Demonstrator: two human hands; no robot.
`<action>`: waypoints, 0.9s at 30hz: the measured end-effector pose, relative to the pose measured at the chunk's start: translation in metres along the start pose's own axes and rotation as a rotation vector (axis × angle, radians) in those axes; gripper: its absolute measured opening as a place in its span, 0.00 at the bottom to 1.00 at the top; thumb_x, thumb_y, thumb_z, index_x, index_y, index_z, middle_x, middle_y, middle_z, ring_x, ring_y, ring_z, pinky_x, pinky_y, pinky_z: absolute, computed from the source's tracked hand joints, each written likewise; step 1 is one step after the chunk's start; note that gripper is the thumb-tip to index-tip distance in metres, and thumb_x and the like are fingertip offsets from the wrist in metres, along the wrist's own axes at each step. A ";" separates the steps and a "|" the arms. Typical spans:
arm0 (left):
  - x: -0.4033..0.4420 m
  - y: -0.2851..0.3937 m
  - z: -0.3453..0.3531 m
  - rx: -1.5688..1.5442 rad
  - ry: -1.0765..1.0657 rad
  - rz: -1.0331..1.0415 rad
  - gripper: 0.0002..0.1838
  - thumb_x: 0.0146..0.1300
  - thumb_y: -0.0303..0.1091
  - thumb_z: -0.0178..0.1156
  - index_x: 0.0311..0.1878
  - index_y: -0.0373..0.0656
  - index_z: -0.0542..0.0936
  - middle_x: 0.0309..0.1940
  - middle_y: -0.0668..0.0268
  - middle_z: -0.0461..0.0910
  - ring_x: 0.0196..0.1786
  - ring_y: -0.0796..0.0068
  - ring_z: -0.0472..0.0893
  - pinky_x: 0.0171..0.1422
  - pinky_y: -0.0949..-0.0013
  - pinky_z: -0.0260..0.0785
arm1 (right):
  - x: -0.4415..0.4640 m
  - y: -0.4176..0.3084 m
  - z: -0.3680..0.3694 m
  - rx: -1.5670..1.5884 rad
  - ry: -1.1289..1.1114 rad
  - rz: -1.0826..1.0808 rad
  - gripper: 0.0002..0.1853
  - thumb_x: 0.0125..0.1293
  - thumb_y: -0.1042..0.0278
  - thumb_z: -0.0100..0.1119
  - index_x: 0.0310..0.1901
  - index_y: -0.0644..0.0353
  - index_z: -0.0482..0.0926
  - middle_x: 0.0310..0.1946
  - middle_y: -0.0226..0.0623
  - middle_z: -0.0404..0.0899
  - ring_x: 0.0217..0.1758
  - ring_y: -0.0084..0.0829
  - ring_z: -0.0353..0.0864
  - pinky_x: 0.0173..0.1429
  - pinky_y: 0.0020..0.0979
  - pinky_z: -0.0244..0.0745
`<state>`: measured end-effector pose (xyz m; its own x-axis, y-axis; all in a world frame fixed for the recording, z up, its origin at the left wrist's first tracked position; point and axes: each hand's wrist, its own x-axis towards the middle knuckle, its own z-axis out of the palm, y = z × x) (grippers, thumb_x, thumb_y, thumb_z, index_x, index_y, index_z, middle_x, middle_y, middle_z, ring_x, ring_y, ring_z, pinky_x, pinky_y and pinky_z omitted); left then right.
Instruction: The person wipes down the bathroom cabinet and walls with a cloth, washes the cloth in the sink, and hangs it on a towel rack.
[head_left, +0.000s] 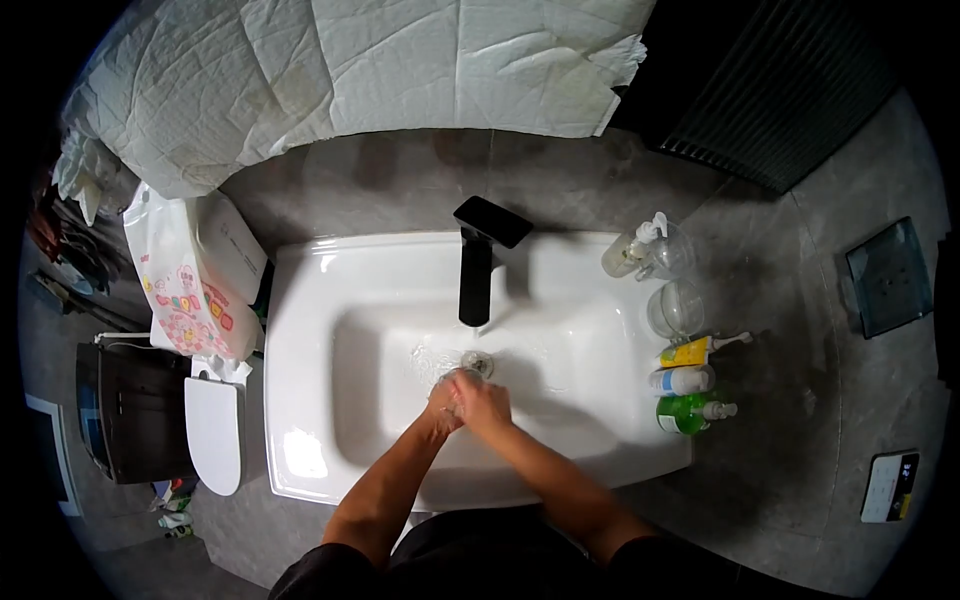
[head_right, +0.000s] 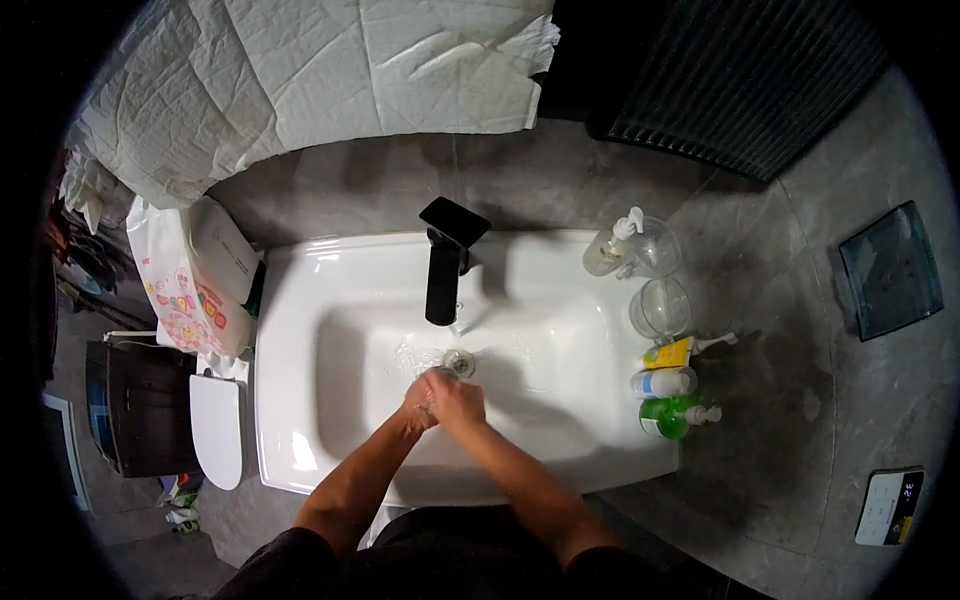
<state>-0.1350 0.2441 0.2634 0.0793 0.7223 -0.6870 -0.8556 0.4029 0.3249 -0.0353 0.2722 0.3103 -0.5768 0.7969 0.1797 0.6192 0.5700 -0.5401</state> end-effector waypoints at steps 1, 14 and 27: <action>-0.002 -0.002 0.007 0.021 0.079 0.011 0.14 0.74 0.43 0.53 0.47 0.43 0.79 0.44 0.61 0.82 0.37 0.68 0.83 0.38 0.65 0.77 | 0.006 0.015 0.002 -0.050 -0.078 0.130 0.09 0.70 0.57 0.54 0.40 0.51 0.74 0.27 0.41 0.82 0.28 0.52 0.82 0.32 0.51 0.74; 0.009 -0.003 -0.007 0.159 0.011 0.144 0.25 0.73 0.53 0.53 0.63 0.46 0.72 0.49 0.62 0.79 0.47 0.71 0.80 0.50 0.65 0.77 | -0.025 0.036 0.059 0.494 -0.141 0.422 0.24 0.57 0.76 0.60 0.57 0.59 0.69 0.56 0.60 0.69 0.61 0.61 0.68 0.63 0.52 0.66; -0.002 0.009 0.026 -0.146 -0.029 -0.097 0.23 0.74 0.53 0.48 0.40 0.44 0.81 0.29 0.60 0.83 0.33 0.60 0.83 0.41 0.58 0.79 | 0.001 0.003 -0.016 0.033 -0.016 -0.161 0.12 0.67 0.56 0.59 0.40 0.55 0.75 0.27 0.37 0.84 0.28 0.45 0.84 0.30 0.45 0.77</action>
<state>-0.1298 0.2608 0.2843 0.1780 0.7008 -0.6907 -0.9084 0.3869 0.1585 -0.0253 0.2777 0.3216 -0.6758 0.6921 0.2536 0.4999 0.6831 -0.5324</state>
